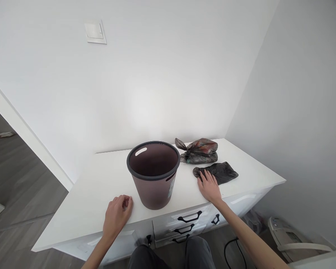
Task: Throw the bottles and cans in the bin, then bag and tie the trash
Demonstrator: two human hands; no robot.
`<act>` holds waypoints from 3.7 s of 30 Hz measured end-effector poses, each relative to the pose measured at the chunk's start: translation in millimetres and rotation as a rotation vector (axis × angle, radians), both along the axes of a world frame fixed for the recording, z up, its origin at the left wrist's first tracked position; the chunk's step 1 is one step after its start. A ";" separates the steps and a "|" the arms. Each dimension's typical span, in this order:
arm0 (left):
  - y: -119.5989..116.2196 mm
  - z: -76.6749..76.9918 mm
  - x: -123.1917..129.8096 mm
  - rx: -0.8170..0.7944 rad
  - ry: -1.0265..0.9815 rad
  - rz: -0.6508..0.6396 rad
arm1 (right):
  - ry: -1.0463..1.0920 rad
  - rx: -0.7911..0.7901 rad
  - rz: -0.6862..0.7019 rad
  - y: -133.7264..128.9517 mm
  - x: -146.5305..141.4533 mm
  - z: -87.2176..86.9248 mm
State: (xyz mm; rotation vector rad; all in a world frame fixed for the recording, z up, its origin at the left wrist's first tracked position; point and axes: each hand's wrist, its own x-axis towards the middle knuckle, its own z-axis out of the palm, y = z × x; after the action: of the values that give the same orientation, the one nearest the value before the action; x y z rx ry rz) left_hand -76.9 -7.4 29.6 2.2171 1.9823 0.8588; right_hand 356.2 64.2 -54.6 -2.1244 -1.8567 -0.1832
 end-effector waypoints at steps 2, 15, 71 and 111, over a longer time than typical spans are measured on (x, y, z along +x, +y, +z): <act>0.5 -0.5 -0.3 -0.001 -0.001 0.009 | 0.010 -0.003 -0.001 -0.6 -0.6 1.4; 1.2 -0.1 1.2 -0.002 0.016 0.043 | 0.026 0.073 0.017 -1.5 -2.3 2.5; 2.3 -0.3 -2.0 -0.020 -0.036 0.035 | 0.031 0.150 0.056 0.9 1.3 -3.9; 0.8 -0.6 -2.8 -0.010 -0.041 0.031 | 0.056 0.164 0.069 0.4 2.3 -3.9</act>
State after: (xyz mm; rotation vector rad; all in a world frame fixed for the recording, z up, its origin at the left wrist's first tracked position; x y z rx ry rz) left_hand -79.7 -6.6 29.1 2.1519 2.0030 0.8880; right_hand 358.5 64.6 -58.5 -1.9336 -1.8139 -0.2482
